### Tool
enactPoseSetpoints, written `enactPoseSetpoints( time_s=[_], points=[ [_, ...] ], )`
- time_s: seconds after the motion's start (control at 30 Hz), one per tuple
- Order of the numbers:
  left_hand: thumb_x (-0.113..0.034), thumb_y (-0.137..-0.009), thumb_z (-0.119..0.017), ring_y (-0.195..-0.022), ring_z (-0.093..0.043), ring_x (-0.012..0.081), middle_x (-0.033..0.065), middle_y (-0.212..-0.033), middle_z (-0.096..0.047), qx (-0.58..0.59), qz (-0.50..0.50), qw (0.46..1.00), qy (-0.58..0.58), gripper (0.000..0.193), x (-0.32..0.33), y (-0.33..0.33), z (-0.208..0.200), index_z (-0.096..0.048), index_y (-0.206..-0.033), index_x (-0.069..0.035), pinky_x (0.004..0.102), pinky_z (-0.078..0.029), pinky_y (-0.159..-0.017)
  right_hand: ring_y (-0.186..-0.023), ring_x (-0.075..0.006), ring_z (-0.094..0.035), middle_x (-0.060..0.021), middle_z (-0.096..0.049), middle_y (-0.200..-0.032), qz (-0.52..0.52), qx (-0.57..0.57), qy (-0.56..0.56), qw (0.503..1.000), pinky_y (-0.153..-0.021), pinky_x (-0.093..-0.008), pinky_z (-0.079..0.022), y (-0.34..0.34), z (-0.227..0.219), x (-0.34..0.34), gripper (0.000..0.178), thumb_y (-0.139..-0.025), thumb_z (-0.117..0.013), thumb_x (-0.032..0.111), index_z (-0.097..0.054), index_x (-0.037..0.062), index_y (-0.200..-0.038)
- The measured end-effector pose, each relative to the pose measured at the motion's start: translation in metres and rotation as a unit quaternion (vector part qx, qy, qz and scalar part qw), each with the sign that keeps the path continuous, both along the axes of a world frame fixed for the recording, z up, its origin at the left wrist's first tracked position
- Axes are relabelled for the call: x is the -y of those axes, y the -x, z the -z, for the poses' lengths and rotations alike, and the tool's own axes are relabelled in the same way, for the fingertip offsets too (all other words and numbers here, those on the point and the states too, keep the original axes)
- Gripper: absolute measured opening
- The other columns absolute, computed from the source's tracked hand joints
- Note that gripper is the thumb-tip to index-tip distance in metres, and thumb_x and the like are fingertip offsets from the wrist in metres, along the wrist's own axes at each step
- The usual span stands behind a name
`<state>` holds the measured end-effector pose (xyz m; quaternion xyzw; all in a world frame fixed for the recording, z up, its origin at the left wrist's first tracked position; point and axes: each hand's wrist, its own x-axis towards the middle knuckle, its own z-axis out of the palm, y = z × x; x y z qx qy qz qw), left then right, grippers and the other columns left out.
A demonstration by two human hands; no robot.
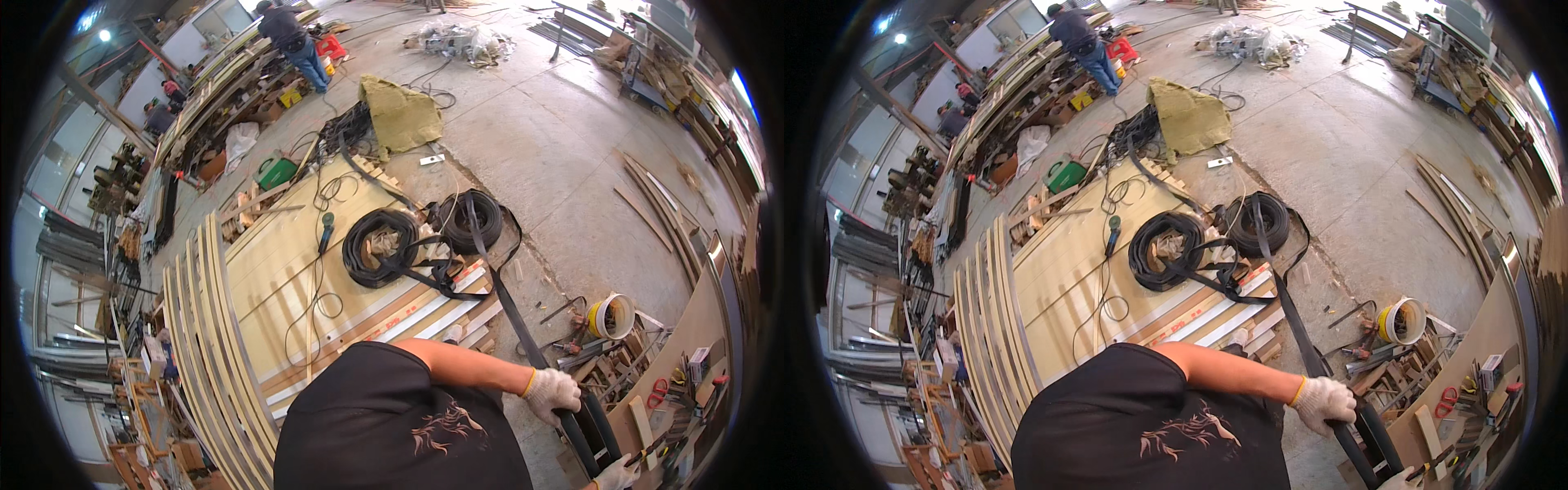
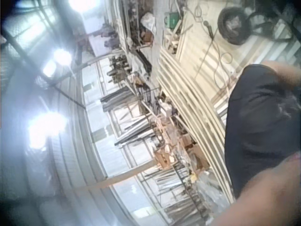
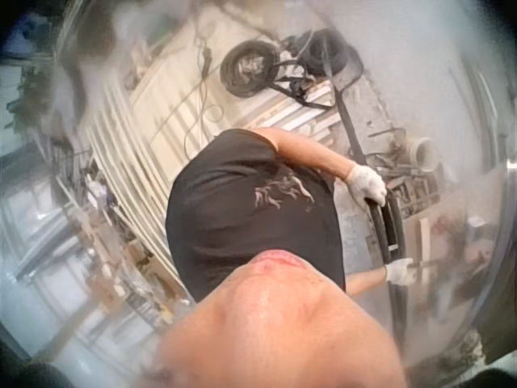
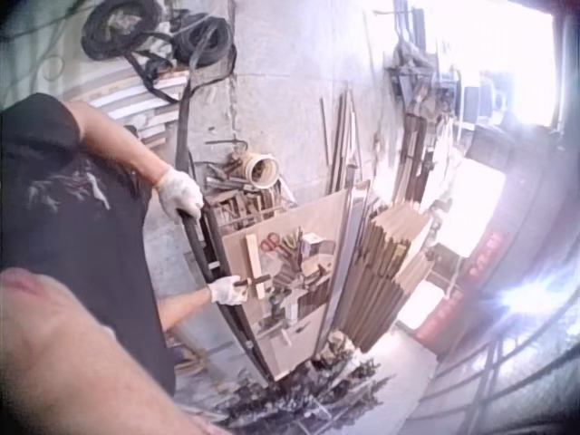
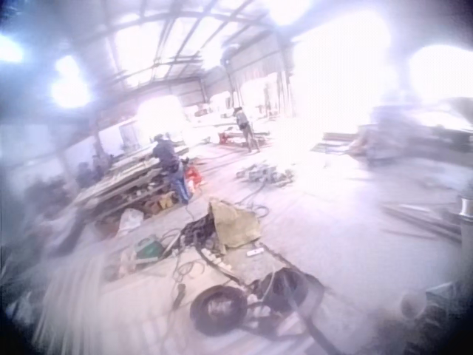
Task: The person uses pliers to repeatedly tap and secure a black rubber seal into the groove of a long window frame. The person holds the frame with one hand while using the pliers with the other to press the seal along the length of the frame.
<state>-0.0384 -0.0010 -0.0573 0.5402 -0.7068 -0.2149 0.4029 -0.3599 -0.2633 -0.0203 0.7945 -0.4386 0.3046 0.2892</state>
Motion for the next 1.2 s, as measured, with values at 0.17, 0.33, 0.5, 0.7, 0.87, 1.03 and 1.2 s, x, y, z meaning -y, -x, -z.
enactPoseSetpoints(
  time_s=[0.17, 0.33, 0.5, 0.7, 0.87, 1.03, 1.2],
  points=[
    [-0.040, -0.075, -0.080, -0.088, -0.072, 0.0420, 0.0178, -0.093, -0.071, 0.052, 0.045, 0.991, -0.114, 0.051, 0.004, 0.001, -0.013, -0.068, -0.110, -0.006, 0.0524, -0.059, -0.074, -0.088, -0.0425, -0.067, -0.0191, -0.074, -0.094, -0.005, -0.001, -0.042, 0.999, -0.078, -0.0557, -0.055, -0.012, -0.015, -0.014, 0.032, -0.089, -0.074, 0.036, -0.076, 0.0054, -0.099],
    [-0.039, -0.079, -0.074, -0.087, -0.076, 0.0374, 0.0162, -0.088, -0.076, 0.088, 0.045, 0.977, -0.190, 0.038, 0.000, 0.006, -0.034, -0.071, -0.099, -0.007, 0.0497, -0.061, -0.073, -0.091, -0.0416, -0.069, -0.0206, -0.074, -0.103, 0.044, 0.016, -0.005, 0.999, -0.083, -0.0548, -0.055, 0.020, 0.004, -0.009, 0.039, -0.093, -0.072, 0.039, -0.075, 0.0049, -0.110],
    [-0.032, -0.073, -0.071, -0.074, -0.073, 0.0320, 0.0093, -0.077, -0.072, 0.093, 0.038, 0.981, -0.167, 0.017, -0.002, 0.012, -0.013, -0.071, -0.078, -0.016, 0.0463, -0.058, -0.064, -0.110, -0.0409, -0.072, -0.0270, -0.073, -0.123, 0.198, 0.110, -0.276, 0.934, -0.101, -0.0458, -0.055, 0.024, -0.051, -0.029, 0.051, -0.102, -0.067, 0.040, -0.074, -0.0059, -0.124],
    [-0.034, -0.089, -0.070, -0.082, -0.073, 0.0396, 0.0175, -0.083, -0.072, 0.117, 0.054, 0.973, -0.192, 0.025, -0.015, -0.012, -0.039, -0.063, -0.090, -0.010, 0.0495, -0.059, -0.069, -0.119, -0.0360, -0.069, -0.0174, -0.074, -0.129, 0.367, 0.311, -0.284, 0.829, -0.105, -0.0444, -0.050, 0.062, -0.072, -0.035, 0.062, -0.090, -0.069, 0.061, -0.077, 0.0128, -0.128],
    [-0.053, -0.094, -0.073, -0.087, -0.073, 0.0444, 0.0265, -0.087, -0.072, 0.121, 0.083, 0.944, -0.297, 0.060, 0.003, -0.022, -0.072, -0.059, -0.118, 0.001, 0.0524, -0.058, -0.076, -0.088, -0.0196, -0.067, -0.0071, -0.077, -0.104, 0.314, 0.494, -0.290, 0.757, -0.084, -0.0359, -0.053, 0.136, -0.030, -0.024, 0.045, -0.086, -0.081, 0.038, -0.081, 0.0059, -0.117],
    [-0.059, -0.089, -0.076, -0.081, -0.072, 0.0460, 0.0264, -0.080, -0.069, 0.108, 0.095, 0.953, -0.268, 0.063, -0.005, -0.025, -0.057, -0.060, -0.102, 0.001, 0.0516, -0.056, -0.070, -0.102, -0.0336, -0.073, -0.0254, -0.076, -0.120, 0.444, 0.406, -0.395, 0.694, -0.090, -0.0432, -0.055, 0.158, -0.020, -0.048, 0.068, -0.081, -0.078, 0.056, -0.077, -0.0019, -0.117],
    [-0.046, -0.095, -0.075, -0.084, -0.072, 0.0493, 0.0315, -0.082, -0.070, 0.071, 0.124, 0.949, -0.281, 0.051, 0.012, -0.013, -0.056, -0.056, -0.104, 0.000, 0.0549, -0.057, -0.071, -0.123, -0.0431, -0.067, -0.0275, -0.070, -0.126, 0.490, 0.208, -0.438, 0.725, -0.104, -0.0460, -0.053, 0.179, -0.027, -0.051, 0.060, -0.083, -0.065, 0.049, -0.078, 0.0019, -0.116]
  ],
)
